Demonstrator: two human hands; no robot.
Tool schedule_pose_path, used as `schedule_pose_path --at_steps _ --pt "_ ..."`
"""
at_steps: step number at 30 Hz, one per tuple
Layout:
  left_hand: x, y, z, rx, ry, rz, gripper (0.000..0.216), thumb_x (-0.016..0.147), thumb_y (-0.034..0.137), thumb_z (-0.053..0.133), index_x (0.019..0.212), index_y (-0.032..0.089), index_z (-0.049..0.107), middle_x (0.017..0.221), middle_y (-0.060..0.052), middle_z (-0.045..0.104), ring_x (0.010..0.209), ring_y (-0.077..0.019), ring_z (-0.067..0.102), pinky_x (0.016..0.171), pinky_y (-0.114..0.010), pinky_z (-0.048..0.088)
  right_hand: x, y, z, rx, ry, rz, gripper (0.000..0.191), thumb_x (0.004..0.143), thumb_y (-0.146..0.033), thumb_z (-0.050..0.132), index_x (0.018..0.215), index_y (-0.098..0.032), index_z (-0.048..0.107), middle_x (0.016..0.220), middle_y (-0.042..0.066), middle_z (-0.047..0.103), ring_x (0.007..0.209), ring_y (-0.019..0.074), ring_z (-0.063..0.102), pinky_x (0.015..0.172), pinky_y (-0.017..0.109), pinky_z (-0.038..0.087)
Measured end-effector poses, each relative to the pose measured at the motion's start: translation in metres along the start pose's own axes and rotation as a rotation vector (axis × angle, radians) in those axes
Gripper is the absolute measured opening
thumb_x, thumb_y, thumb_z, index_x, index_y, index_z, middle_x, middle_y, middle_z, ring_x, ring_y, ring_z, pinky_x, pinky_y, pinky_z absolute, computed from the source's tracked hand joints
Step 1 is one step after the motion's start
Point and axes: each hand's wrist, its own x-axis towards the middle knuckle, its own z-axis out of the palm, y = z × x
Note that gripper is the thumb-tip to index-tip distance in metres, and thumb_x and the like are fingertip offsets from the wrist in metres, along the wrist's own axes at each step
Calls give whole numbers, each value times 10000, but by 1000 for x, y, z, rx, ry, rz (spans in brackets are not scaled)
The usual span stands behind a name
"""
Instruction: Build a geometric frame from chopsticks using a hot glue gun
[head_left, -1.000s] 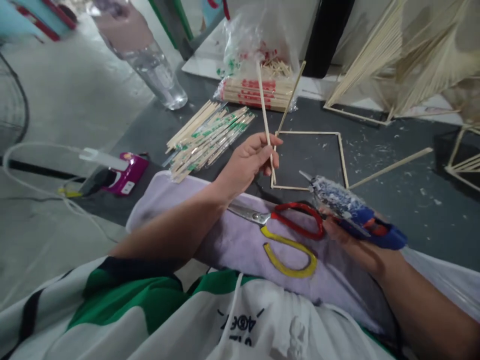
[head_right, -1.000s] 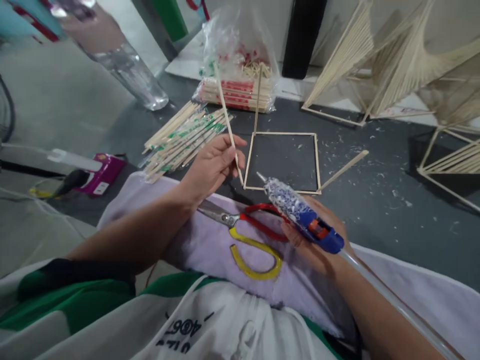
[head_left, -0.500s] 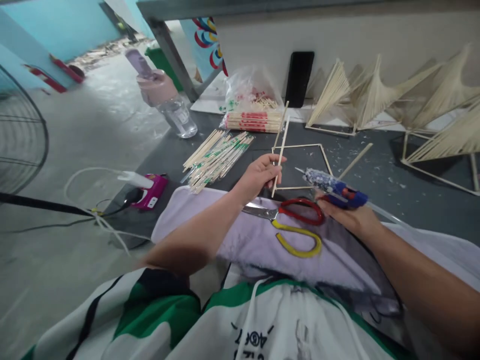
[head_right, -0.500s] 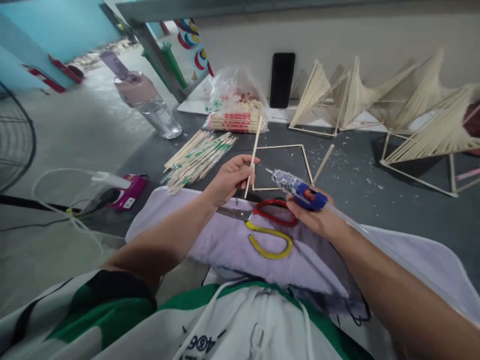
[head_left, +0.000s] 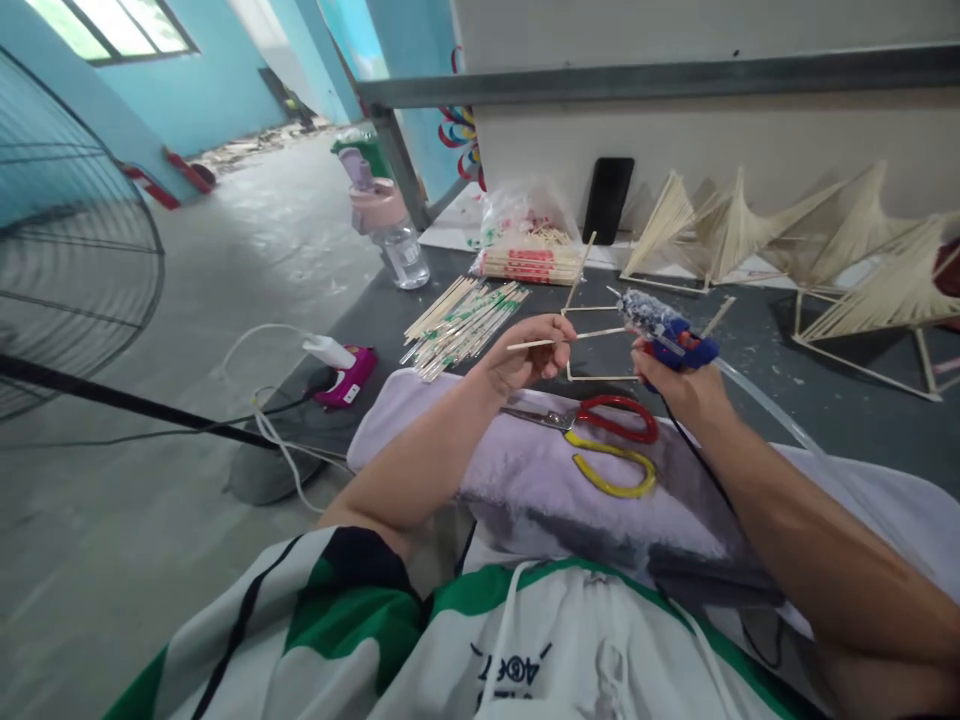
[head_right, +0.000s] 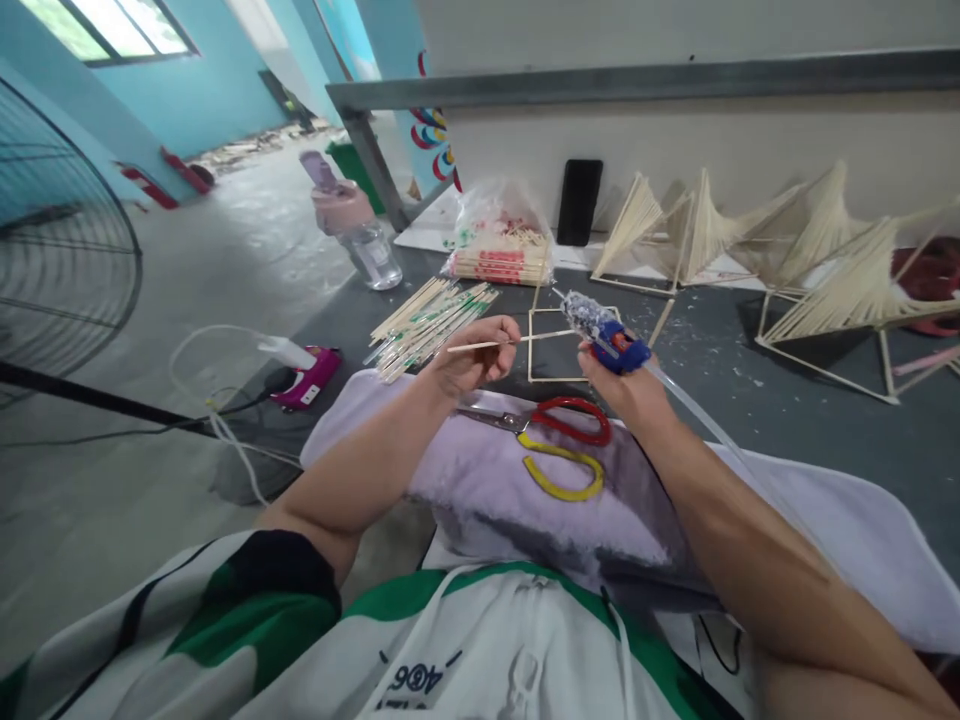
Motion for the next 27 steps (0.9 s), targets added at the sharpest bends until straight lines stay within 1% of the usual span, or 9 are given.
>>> schedule_pose_path --at_steps 2,4,8,13,16,19,22,25,27 --pt "-3 4 -1 -50 -71 -42 127 700 211 614 799 134 606 519 -8 626 340 -91 505 349 -164 351 -5 1 -3 -132 -30 6 293 780 -453 694 962 -224 695 833 61 709 722 219 653 745 378 534" --pt "-5 7 -2 -82 -120 -90 105 708 185 599 795 127 612 516 -14 626 326 -92 502 335 -157 341 -8 -1 -5 -214 -24 -10 322 800 -472 678 998 -218 700 877 72 727 796 236 678 789 379 538" --pt "-6 8 -2 -101 -127 -133 95 727 164 560 783 114 619 494 -14 607 304 -92 487 319 -146 323 -8 -3 -6 -219 70 -17 342 782 -491 691 976 -210 677 817 67 724 791 243 690 755 363 549" --pt "-7 9 3 -146 -56 -112 119 771 153 505 745 108 613 465 -6 577 292 -82 463 322 -144 329 -2 -2 0 -120 -28 64 273 756 -422 687 944 -226 665 817 44 726 672 199 674 672 328 551" --pt "-6 8 7 -200 38 -79 151 834 190 505 754 114 608 479 9 567 311 -68 464 332 -139 326 0 1 6 -106 13 97 247 720 -356 700 929 -226 672 843 36 732 612 176 650 633 319 550" --pt "-3 6 10 -264 130 -20 178 876 204 487 774 124 610 518 15 579 364 -60 495 364 -139 354 2 5 13 -95 63 141 192 685 -332 704 840 -230 653 812 19 720 561 153 616 585 298 539" --pt "0 1 11 -324 150 34 168 867 172 472 798 133 621 570 13 606 428 -54 526 423 -145 412 4 11 16 -61 27 174 191 655 -315 713 808 -228 639 797 6 711 558 139 607 563 275 529" --pt "3 -1 11 -346 158 41 113 836 167 522 829 142 632 628 11 631 483 -52 548 480 -157 454 6 17 17 -23 -6 172 209 644 -311 727 817 -227 645 800 3 709 544 134 593 537 276 517" --pt "4 -2 9 -344 169 46 80 817 164 562 850 148 634 661 10 642 517 -54 565 514 -163 475 7 18 18 -11 9 173 219 636 -312 738 820 -233 647 800 5 709 543 140 590 517 281 509"
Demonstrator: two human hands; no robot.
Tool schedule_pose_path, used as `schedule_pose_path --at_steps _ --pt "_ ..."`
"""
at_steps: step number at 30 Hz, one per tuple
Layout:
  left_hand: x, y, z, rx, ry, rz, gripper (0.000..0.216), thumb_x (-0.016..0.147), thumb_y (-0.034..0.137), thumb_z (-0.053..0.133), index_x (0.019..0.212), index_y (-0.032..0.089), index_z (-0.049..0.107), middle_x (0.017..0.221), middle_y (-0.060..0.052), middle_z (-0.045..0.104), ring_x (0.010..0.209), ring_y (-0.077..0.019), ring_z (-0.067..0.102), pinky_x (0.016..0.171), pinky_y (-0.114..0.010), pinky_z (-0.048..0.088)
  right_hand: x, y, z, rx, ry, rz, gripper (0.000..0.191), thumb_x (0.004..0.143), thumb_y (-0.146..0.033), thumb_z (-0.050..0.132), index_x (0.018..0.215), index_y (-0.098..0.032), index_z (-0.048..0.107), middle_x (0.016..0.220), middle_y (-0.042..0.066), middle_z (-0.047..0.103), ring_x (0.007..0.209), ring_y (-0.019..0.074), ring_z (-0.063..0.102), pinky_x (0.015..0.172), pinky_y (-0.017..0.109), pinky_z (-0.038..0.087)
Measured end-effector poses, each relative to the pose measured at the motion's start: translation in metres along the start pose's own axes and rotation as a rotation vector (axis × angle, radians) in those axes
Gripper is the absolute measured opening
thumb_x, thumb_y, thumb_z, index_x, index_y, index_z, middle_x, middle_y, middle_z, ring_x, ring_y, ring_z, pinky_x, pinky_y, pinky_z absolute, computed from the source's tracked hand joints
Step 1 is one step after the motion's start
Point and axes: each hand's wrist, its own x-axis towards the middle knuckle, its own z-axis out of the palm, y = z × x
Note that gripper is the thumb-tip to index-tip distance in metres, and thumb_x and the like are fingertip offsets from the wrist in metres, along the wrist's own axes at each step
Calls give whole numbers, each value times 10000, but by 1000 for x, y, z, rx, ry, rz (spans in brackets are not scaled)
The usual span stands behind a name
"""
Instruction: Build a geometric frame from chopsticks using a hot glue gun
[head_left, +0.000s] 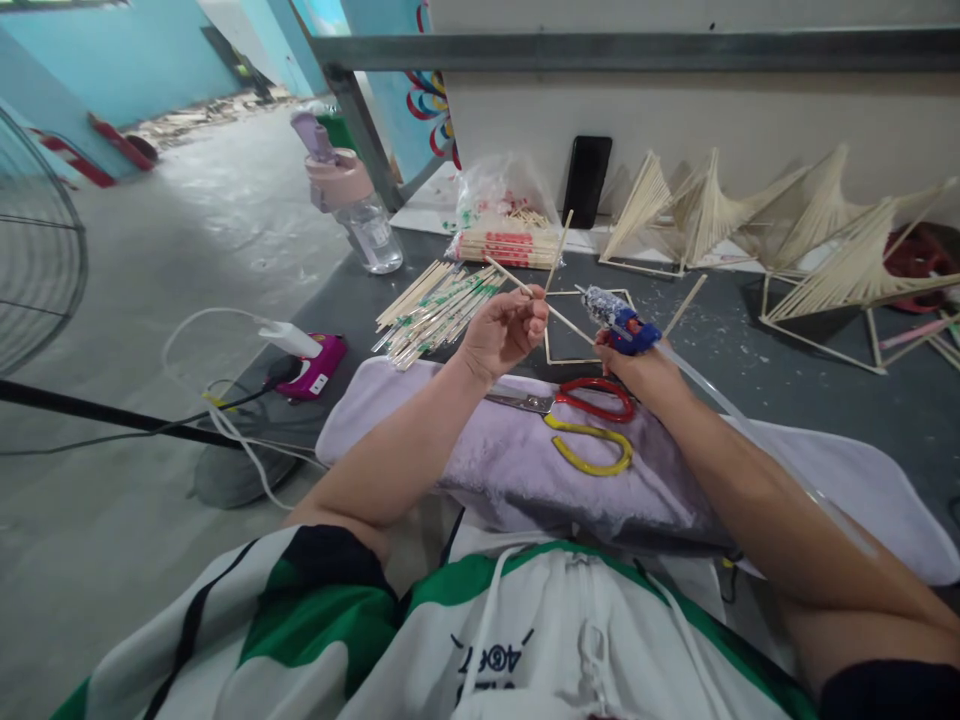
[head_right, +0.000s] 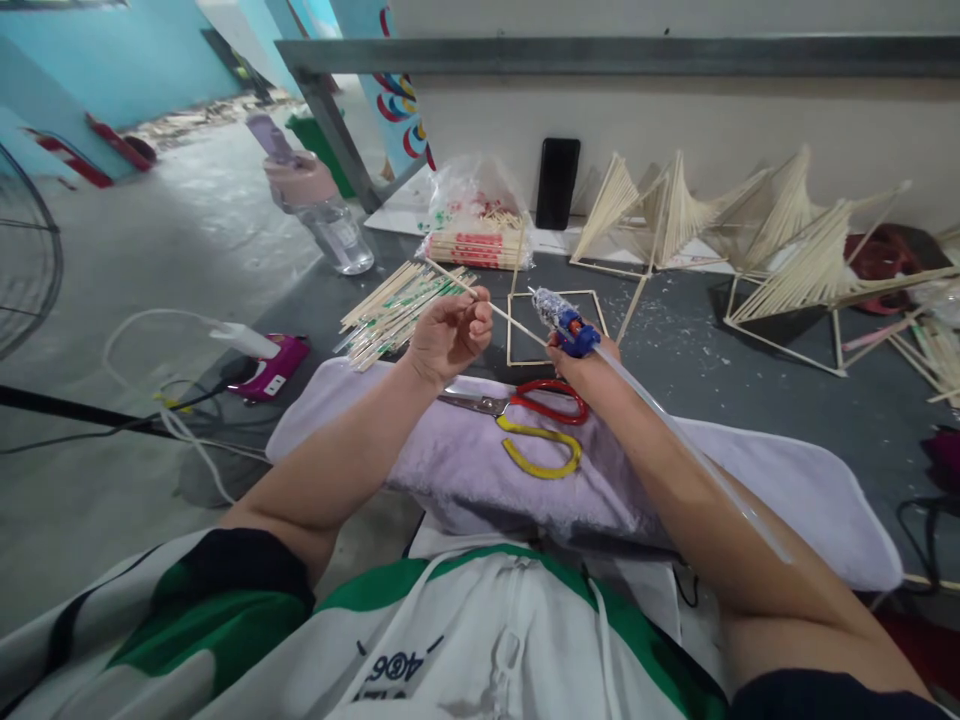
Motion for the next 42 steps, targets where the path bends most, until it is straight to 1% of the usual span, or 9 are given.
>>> schedule_pose_path --at_steps 5,9,14,19,23,28,33,39,42 --pt "9 -2 -10 66 12 67 83 814 159 620 898 157 622 675 21 651 544 -51 594 553 -153 491 -5 -14 -1 -72 -14 49 144 678 -292 702 780 -224 627 766 14 703 579 149 612 567 283 511" --pt "11 -13 -13 293 -49 126 146 853 243 665 950 144 621 680 2 675 532 -73 613 526 -172 477 -11 -26 -5 -88 -61 86 146 701 -319 685 786 -216 628 652 -10 647 584 158 610 625 300 518" --pt "9 -31 -6 520 -94 86 243 862 340 706 947 132 613 714 -13 683 577 -90 638 566 -198 485 -12 -20 -5 -36 -92 17 206 693 -364 689 815 -205 639 602 -28 616 570 148 588 624 287 504" --pt "13 -32 -6 519 -22 162 229 892 354 672 875 151 567 755 -1 687 652 -88 661 668 -219 527 -9 -12 -9 31 -117 -27 285 678 -422 738 841 -207 646 630 -22 626 590 158 593 631 301 508" --pt "15 -24 -11 532 46 211 220 888 343 670 881 165 541 731 5 681 638 -94 664 642 -215 522 -4 -4 -16 60 -126 -59 290 693 -462 763 816 -219 664 644 -13 629 580 158 573 616 308 504" --pt "15 -21 -13 576 68 183 257 814 294 739 889 169 528 703 14 667 605 -108 664 609 -222 527 3 6 -26 -114 -168 -57 270 778 -489 699 822 -223 682 508 -20 589 494 168 546 535 302 434" --pt "20 -23 -17 684 40 188 220 831 283 713 870 188 518 683 18 656 555 -110 639 558 -214 490 0 7 -31 -191 -239 -46 239 783 -458 686 766 -220 669 501 -6 615 493 177 568 528 295 440" --pt "22 -28 -21 794 -20 238 134 825 226 714 814 194 584 642 14 625 557 -117 598 585 -226 463 -11 -3 -29 -339 -325 -28 367 802 -436 646 510 -227 576 467 19 610 484 171 562 514 289 443" --pt "21 -30 -20 757 12 196 122 801 188 730 802 190 607 657 11 616 569 -117 586 604 -232 451 -14 -6 -28 -383 -358 -43 371 813 -405 626 494 -227 564 474 17 611 471 162 554 514 287 438"
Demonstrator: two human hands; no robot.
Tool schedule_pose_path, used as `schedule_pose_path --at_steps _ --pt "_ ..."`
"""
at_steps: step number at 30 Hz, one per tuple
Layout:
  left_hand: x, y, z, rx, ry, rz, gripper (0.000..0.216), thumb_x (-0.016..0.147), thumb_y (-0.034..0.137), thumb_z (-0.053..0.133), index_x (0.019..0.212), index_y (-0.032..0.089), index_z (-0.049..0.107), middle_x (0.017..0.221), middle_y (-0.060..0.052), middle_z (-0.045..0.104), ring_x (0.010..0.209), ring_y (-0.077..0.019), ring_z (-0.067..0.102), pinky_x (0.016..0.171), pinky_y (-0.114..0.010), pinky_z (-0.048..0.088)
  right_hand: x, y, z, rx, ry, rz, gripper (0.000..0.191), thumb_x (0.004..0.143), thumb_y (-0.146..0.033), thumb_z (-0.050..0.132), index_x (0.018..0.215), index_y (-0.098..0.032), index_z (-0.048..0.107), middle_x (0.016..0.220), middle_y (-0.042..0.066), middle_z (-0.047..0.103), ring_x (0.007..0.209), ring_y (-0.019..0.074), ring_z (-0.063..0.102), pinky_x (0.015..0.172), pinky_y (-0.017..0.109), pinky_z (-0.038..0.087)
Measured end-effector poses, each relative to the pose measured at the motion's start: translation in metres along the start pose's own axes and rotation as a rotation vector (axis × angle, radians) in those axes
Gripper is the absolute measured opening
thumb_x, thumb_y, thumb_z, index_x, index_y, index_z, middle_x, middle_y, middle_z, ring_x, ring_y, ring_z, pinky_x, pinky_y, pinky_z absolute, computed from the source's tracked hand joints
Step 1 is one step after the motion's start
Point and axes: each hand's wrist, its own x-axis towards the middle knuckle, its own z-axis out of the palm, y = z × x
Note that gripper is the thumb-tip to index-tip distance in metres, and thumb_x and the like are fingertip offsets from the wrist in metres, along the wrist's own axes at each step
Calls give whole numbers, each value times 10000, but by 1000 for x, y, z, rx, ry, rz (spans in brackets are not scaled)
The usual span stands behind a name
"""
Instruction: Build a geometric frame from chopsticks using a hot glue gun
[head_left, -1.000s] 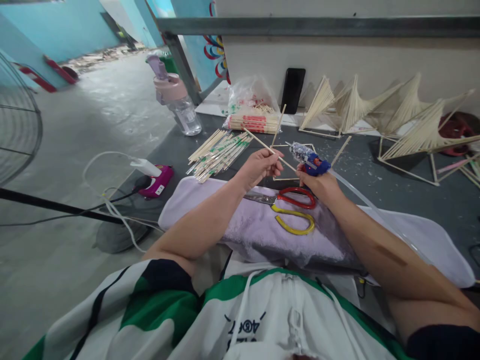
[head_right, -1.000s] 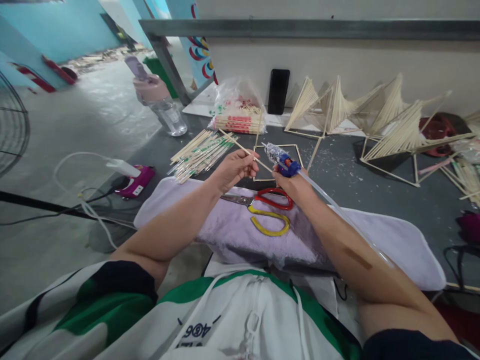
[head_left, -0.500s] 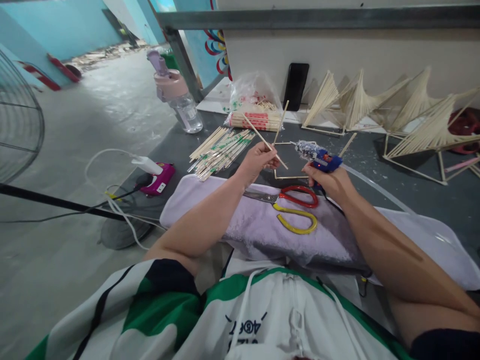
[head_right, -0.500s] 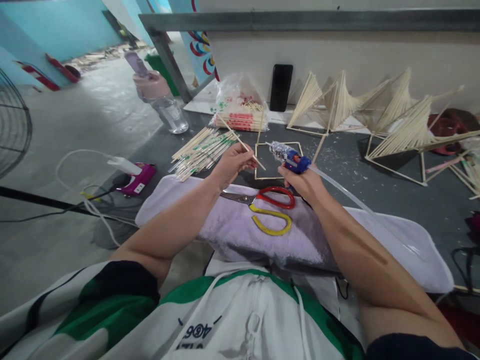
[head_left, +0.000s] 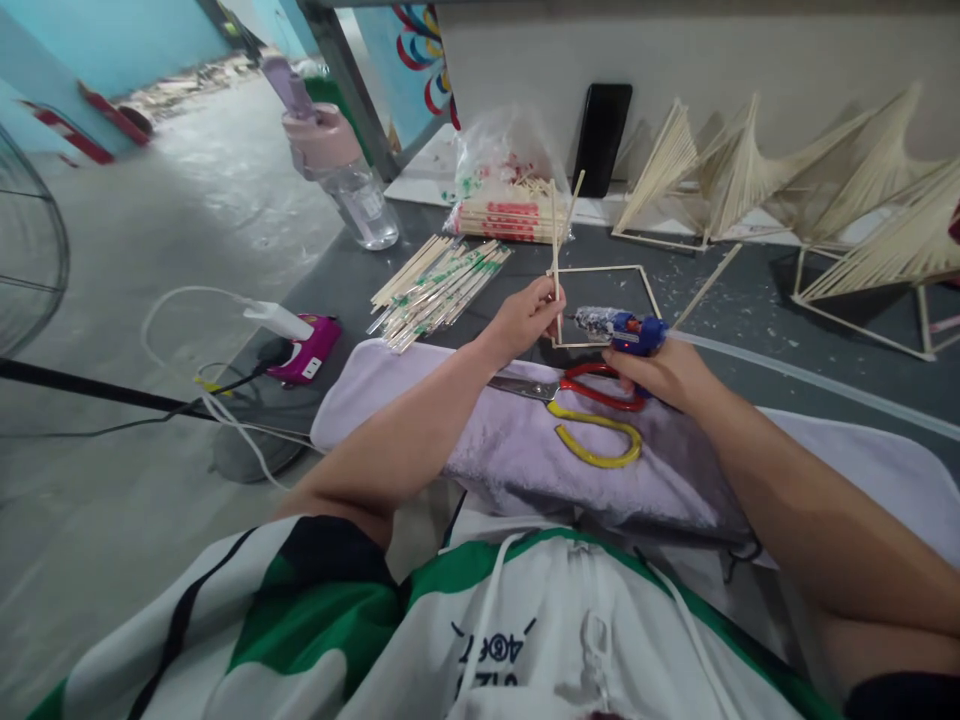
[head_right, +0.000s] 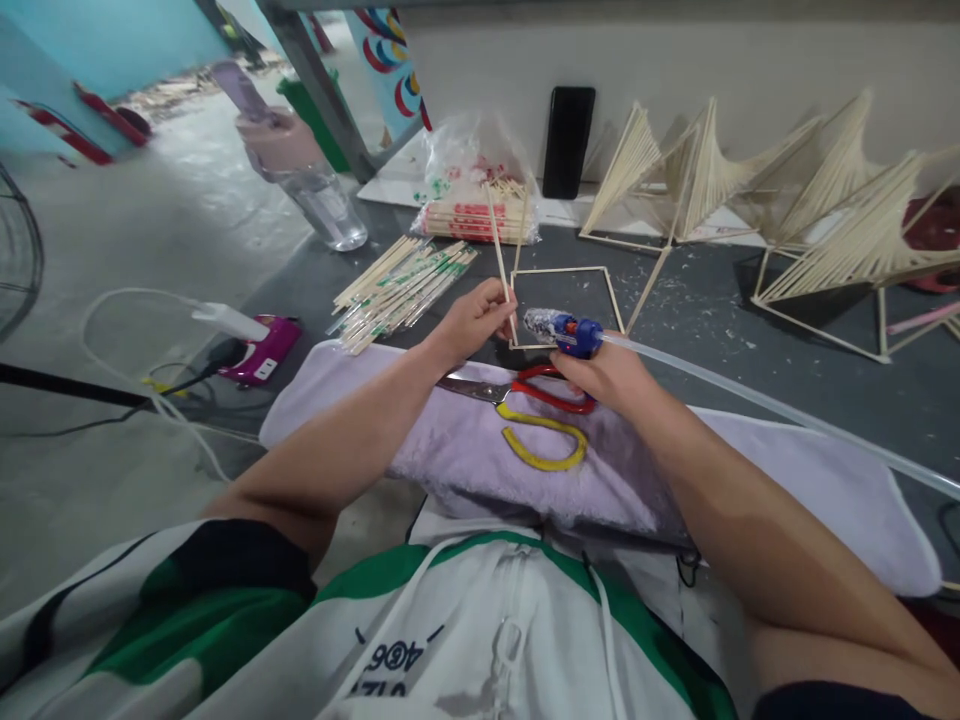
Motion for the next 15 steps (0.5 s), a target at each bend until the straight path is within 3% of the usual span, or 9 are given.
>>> schedule_pose_path --at_steps 6,11,15 --pt "2 -3 -4 -11 24 -19 122 792 190 740 826 196 623 666 10 613 610 -126 584 629 -235 440 -2 -4 -1 -48 -36 13 327 787 -384 609 502 -242 536 445 1 567 455 162 530 470 281 393" --pt "4 -8 -7 51 21 38 115 816 237 721 867 199 625 677 4 627 616 -130 580 641 -242 438 0 -3 2 -195 88 -59 224 716 -376 655 562 -243 560 489 -10 539 490 151 473 469 277 320" --pt "5 -11 -7 135 -1 95 89 855 267 669 893 207 616 687 1 638 624 -137 586 642 -248 446 4 3 2 -278 116 -108 165 698 -369 660 602 -256 587 550 -1 583 560 179 531 512 288 327"
